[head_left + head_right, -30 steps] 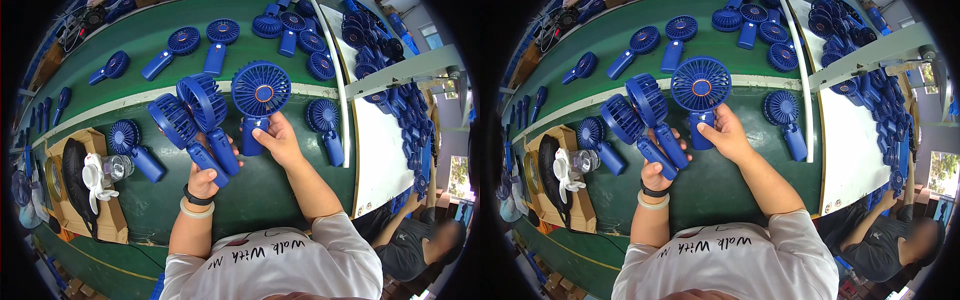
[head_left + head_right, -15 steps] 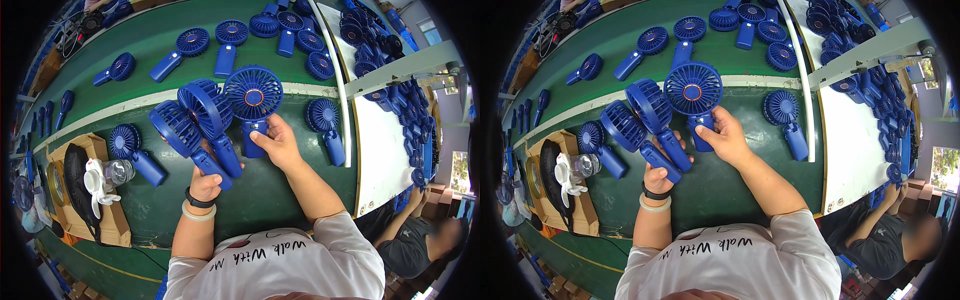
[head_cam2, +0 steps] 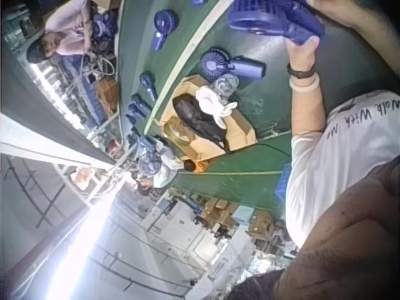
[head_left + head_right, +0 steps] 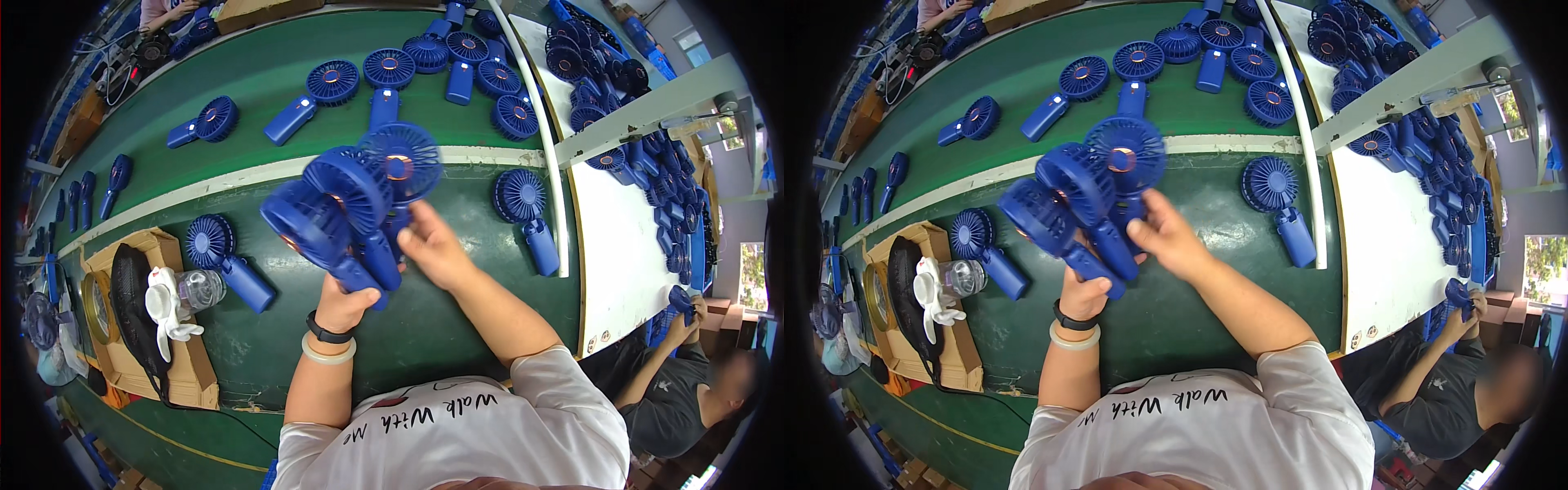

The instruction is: The person assembles blue handheld fans at a workstation, attaching fan heads to handles and wiping them with a white cloth. They repeatedly pick up components, connect them, and place the assembled units on the table or into a nearby box.

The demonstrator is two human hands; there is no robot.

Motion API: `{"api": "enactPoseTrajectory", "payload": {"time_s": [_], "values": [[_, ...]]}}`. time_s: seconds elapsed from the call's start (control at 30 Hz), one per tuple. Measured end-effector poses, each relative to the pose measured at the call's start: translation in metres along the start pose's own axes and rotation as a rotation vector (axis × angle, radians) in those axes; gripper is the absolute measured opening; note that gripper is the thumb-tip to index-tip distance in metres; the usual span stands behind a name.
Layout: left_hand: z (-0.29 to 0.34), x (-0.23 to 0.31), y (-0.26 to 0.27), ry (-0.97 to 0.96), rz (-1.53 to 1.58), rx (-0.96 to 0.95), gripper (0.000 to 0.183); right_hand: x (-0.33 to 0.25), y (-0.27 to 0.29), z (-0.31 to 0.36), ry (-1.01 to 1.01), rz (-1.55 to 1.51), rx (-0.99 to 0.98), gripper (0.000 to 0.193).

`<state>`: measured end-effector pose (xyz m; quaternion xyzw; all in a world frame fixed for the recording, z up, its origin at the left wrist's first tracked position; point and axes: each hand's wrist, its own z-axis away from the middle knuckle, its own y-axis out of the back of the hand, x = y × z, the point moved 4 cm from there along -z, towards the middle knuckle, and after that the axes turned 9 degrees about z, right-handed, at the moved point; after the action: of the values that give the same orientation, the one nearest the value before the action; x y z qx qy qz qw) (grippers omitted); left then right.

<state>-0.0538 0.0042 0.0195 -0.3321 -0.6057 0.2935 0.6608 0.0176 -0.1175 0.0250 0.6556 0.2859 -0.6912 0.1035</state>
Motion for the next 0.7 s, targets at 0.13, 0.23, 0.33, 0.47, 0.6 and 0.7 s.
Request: {"api": "enactPoseTrajectory", "payload": {"time_s": [0.13,0.23,0.33,0.47,0.6,0.7], "values": [[0.005,-0.009,-0.002,-0.119,-0.711,-0.08,0.068,0.014,-0.022,0.018,0.018,0.226,-0.263,0.103],[0.012,-0.014,-0.031,-0.235,-1.051,0.002,0.083,0.004,-0.013,0.025,-0.153,-0.053,-0.192,0.082],[0.031,-0.002,-0.095,-0.602,-1.526,-0.141,0.1,-0.032,-0.008,0.036,-0.161,-0.603,-0.164,0.075],[0.013,0.004,-0.074,-0.742,-1.067,0.004,0.069,-0.069,0.005,0.053,-0.025,-1.105,-0.247,0.08],[-0.087,-0.001,-0.039,-0.433,-1.531,0.107,0.058,-0.079,0.026,0.068,0.096,-1.201,-0.307,0.078],[-0.146,-0.019,-0.038,-0.34,-1.807,0.187,0.055,-0.089,0.039,0.08,0.137,-1.179,-0.273,0.077]]}}
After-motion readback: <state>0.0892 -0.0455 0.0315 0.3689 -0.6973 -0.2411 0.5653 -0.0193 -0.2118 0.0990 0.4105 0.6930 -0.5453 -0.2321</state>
